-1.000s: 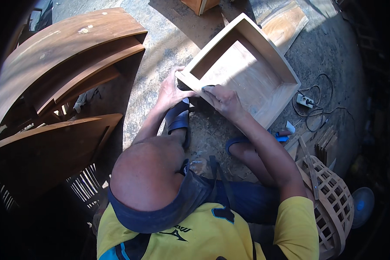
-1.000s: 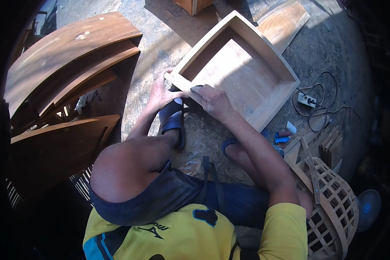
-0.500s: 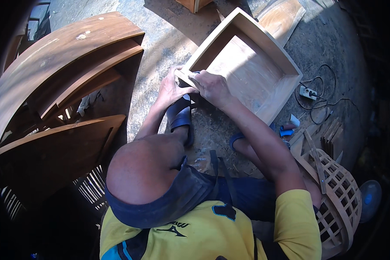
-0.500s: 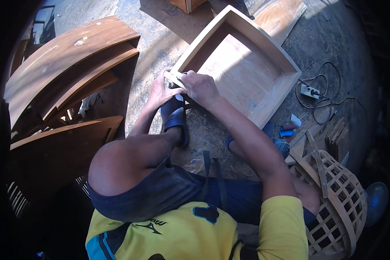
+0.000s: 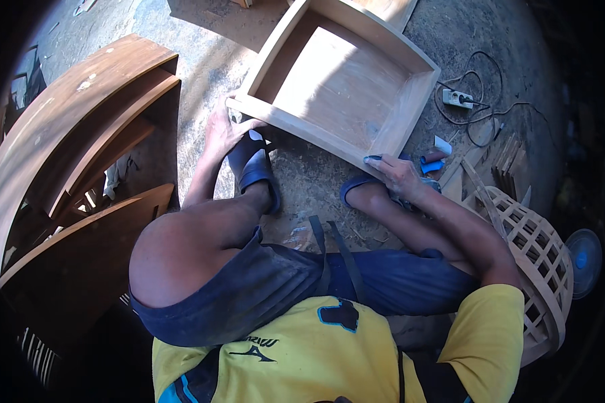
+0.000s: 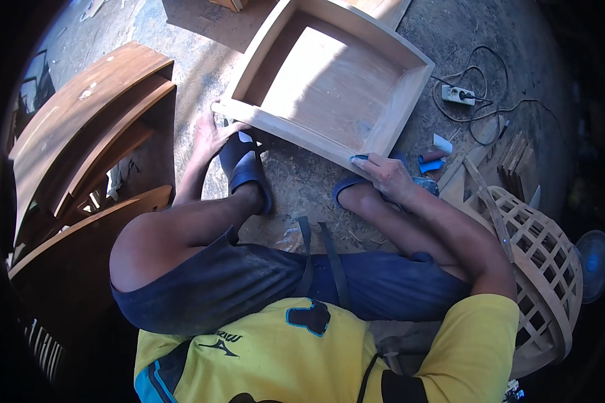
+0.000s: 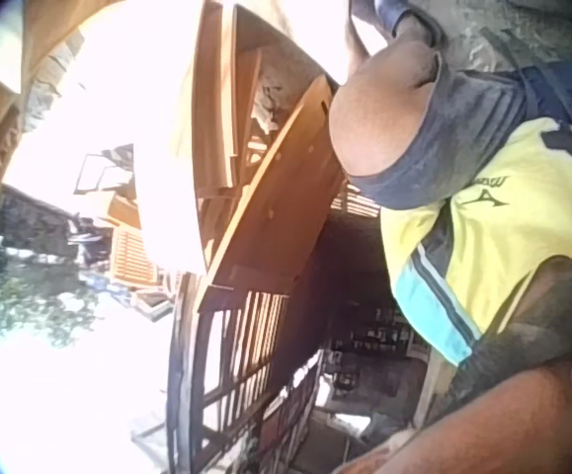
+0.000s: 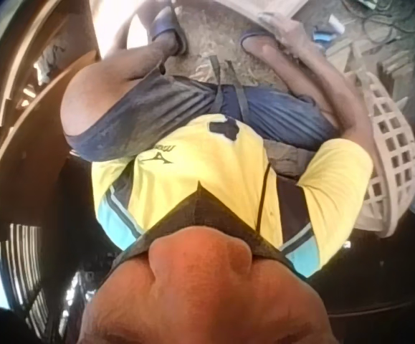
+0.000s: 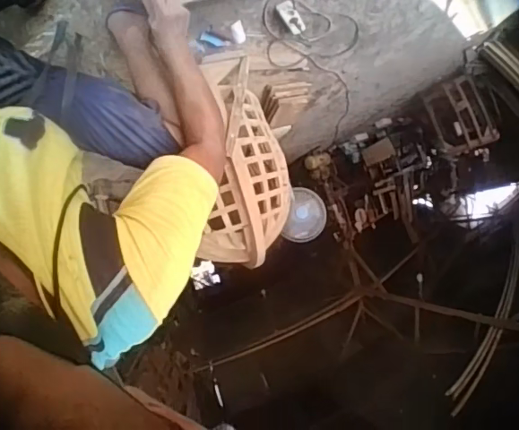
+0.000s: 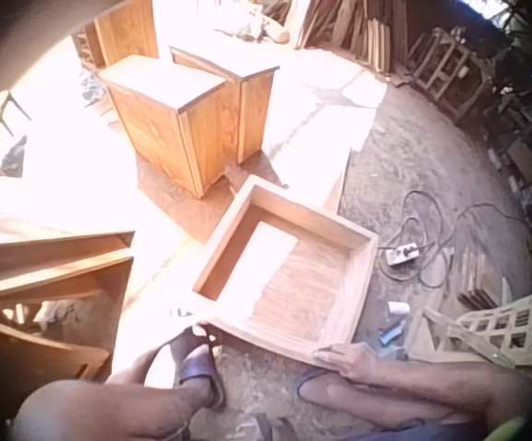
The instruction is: The person sands the inner surfaces of a wooden drawer and the edges of its front panel using sandpaper.
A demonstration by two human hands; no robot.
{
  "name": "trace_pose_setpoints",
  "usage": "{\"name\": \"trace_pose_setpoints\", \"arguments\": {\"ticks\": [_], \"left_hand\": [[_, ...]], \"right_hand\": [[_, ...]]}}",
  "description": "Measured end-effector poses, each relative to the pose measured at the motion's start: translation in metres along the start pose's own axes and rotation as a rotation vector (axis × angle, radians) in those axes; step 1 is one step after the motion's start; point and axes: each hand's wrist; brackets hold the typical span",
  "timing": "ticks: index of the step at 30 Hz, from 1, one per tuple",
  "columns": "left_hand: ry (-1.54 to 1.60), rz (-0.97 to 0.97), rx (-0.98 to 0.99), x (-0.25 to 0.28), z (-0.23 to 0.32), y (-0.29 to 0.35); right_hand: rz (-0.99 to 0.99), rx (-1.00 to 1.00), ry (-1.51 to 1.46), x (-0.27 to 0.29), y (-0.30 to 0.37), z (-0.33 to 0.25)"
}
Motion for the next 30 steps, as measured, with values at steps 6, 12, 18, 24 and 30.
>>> {"name": "trace_pose_setpoints", "arguments": {"ticks": [6, 12, 18, 24, 30], "left_hand": [[-0.123, -0.080, 0.097, -0.013, 0.015, -0.008], [-0.136, -0.126, 0.169, 0.019, 0.002, -0.009], [-0.273, 0.187, -0.181, 0.023, -0.001, -0.015], [-0.426, -0.221, -0.672, -0.033, 0.066, -0.009], [-0.609, -0.339, -0.719, -0.050, 0.061, -0.021]], "right_hand": [[0.160, 0.012, -0.123, -0.040, -0.107, -0.030], [0.100, -0.088, -0.142, -0.050, -0.107, -0.033], [0.165, -0.291, 0.051, 0.016, 0.072, 0.034], [0.291, -0.004, 0.286, 0.031, 0.038, 0.034], [0.256, -0.039, 0.355, 0.073, -0.007, 0.110]]}}
Point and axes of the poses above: each hand's wrist, its own y-axis away from the middle knuckle, its own x-axis out of the back of the hand, z = x × y, and after that the axes turned 5 degrees about -x, right-handed
